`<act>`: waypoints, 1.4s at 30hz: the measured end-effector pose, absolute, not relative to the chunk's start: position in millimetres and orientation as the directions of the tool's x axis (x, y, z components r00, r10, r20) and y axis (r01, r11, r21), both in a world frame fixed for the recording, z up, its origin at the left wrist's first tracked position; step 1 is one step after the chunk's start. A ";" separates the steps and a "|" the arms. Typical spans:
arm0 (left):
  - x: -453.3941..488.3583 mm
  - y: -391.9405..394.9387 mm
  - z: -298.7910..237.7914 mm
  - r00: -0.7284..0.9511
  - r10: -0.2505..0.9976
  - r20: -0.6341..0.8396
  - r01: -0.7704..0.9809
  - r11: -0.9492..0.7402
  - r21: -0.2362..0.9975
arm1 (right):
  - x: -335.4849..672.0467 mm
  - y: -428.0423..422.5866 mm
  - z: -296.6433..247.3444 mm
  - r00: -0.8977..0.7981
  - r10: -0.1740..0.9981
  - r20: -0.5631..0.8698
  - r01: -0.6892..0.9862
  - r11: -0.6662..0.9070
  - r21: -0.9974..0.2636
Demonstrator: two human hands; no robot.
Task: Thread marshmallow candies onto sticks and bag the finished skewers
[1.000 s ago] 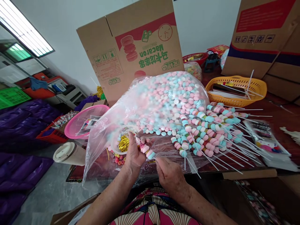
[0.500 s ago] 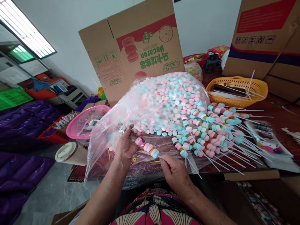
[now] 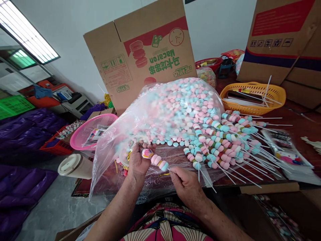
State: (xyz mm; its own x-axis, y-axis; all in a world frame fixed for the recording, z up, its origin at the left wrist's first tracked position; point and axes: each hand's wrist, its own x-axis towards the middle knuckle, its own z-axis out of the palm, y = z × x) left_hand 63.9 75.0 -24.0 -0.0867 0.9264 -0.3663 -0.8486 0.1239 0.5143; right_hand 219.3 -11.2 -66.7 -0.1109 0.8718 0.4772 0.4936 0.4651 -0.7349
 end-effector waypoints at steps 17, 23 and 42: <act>74.5 68.8 -28.0 -0.051 0.925 -0.376 -0.675 0.245 0.696 | 223.6 -10.5 -67.1 -0.199 0.911 0.362 0.445 0.413 -0.794; 62.3 68.0 -26.3 0.062 0.966 -0.249 -0.731 0.214 0.648 | 225.7 -12.2 -56.6 -0.211 0.972 0.101 0.255 0.155 -0.955; 70.1 65.3 -28.2 -0.038 0.979 -0.199 -0.642 0.129 0.756 | 209.7 -16.3 -60.5 -0.449 0.838 -0.311 -0.349 -0.484 -0.802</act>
